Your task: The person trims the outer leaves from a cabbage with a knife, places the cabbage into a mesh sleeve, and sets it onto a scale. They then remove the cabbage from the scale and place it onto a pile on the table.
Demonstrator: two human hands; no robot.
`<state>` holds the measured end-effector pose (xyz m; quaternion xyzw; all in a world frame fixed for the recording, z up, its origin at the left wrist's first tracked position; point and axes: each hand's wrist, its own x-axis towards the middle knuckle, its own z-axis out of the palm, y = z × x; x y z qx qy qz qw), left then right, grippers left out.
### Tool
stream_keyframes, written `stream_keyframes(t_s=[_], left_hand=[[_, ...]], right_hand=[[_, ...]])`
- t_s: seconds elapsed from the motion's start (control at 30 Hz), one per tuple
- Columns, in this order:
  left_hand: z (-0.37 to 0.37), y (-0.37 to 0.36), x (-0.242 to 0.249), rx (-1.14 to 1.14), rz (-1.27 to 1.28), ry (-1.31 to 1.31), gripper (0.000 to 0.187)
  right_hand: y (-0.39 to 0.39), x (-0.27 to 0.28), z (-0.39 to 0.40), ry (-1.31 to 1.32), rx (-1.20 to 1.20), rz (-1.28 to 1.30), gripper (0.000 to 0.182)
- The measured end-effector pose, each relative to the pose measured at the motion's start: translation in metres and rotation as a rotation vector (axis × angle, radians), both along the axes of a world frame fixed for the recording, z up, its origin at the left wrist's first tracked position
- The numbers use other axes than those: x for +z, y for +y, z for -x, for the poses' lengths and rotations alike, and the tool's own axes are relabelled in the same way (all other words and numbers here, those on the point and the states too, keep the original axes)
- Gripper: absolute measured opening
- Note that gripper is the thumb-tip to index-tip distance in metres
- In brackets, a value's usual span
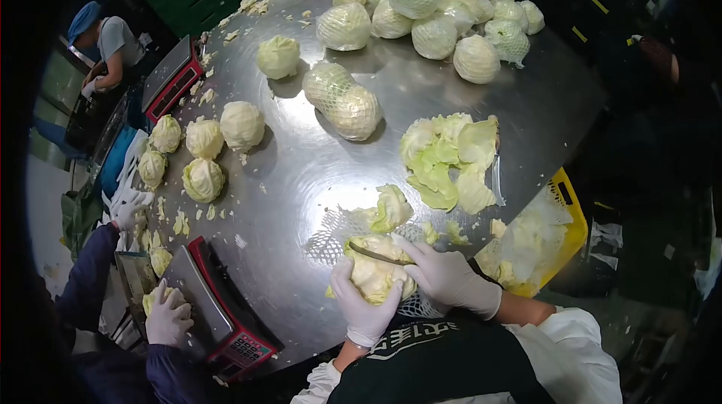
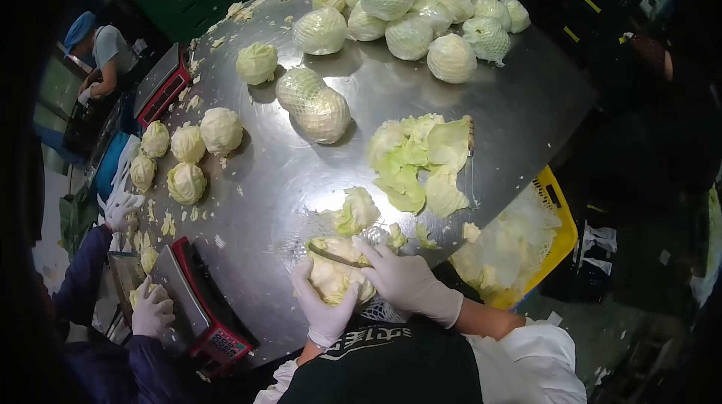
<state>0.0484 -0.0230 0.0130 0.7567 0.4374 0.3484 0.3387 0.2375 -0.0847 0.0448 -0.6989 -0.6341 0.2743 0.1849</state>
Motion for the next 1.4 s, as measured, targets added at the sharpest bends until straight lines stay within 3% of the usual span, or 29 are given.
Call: stream_keyframes(t_s=[0.07,0.2,0.27,0.37,0.47,0.53,0.57,0.63,0.77,0.83,0.87,0.97,1.03,1.1,1.13,1.17,1.2,1.3,1.33,1.4], left_hand=[[0.000,-0.001,0.005,0.008,-0.028,0.088,0.085],[-0.001,-0.009,-0.007,0.050,0.005,0.016,0.086],[-0.006,-0.019,-0.001,-0.097,-0.316,0.137,0.087],[-0.005,-0.015,-0.005,-0.127,-0.316,0.119,0.088],[0.018,-0.008,-0.015,-0.159,-0.235,0.010,0.092],[0.037,-0.007,-0.025,-0.199,-0.213,-0.084,0.099],[0.042,-0.011,-0.031,-0.192,-0.216,-0.075,0.099],[0.049,-0.023,-0.040,-0.051,-0.106,-0.146,0.100],[0.048,-0.028,-0.038,0.027,0.155,-0.297,0.107],[0.049,-0.025,-0.011,-0.025,-0.039,0.169,0.120],[0.052,-0.024,-0.014,-0.026,-0.038,0.169,0.120],[0.056,-0.023,-0.022,-0.107,0.082,0.102,0.130],[0.052,-0.027,-0.022,-0.098,0.484,-0.293,0.128],[0.059,-0.027,-0.038,-0.078,0.455,-0.320,0.132],[0.062,-0.027,-0.044,-0.065,0.431,-0.343,0.135],[0.054,-0.024,-0.024,-0.024,0.566,-0.537,0.136],[0.061,-0.021,-0.030,-0.015,0.593,-0.591,0.135],[0.060,-0.020,-0.039,-0.019,0.577,-0.659,0.134],[0.056,-0.021,-0.040,-0.037,0.537,-0.669,0.132],[0.043,-0.018,-0.048,-0.103,0.465,-0.602,0.131]], right_hand=[[0.003,0.000,0.004,0.012,-0.049,0.015,0.053],[0.016,-0.006,0.001,0.096,-0.153,-0.088,0.040],[0.034,-0.013,-0.009,0.168,-0.227,-0.096,0.038],[0.056,-0.032,-0.032,0.124,-0.240,-0.129,0.031],[0.064,-0.057,-0.051,0.081,-0.245,-0.070,0.038],[0.063,-0.038,-0.045,0.117,-0.348,0.196,0.050],[0.059,-0.029,-0.041,0.125,-0.338,0.194,0.050],[0.040,-0.014,-0.026,0.508,-0.240,0.080,0.071],[0.007,-0.012,0.004,0.553,-0.034,-0.012,0.078],[0.002,-0.024,0.006,0.606,-0.050,-0.004,0.076],[0.002,-0.020,0.000,0.573,-0.037,0.018,0.063],[-0.003,-0.033,-0.009,0.500,-0.008,0.000,0.051],[-0.002,-0.038,-0.014,0.481,-0.018,-0.032,0.042],[-0.002,-0.051,-0.021,0.460,-0.022,-0.067,0.035],[-0.003,-0.064,-0.027,0.551,-0.170,-0.005,0.032],[-0.006,-0.073,-0.033,0.639,-0.321,0.058,0.030],[-0.006,-0.075,-0.042,0.468,-0.387,0.105,0.028],[-0.002,-0.071,-0.050,0.355,-0.321,0.030,0.033],[-0.002,-0.065,-0.047,0.370,-0.247,-0.107,0.042],[0.011,-0.026,-0.033,0.447,-0.159,-0.198,0.047]])
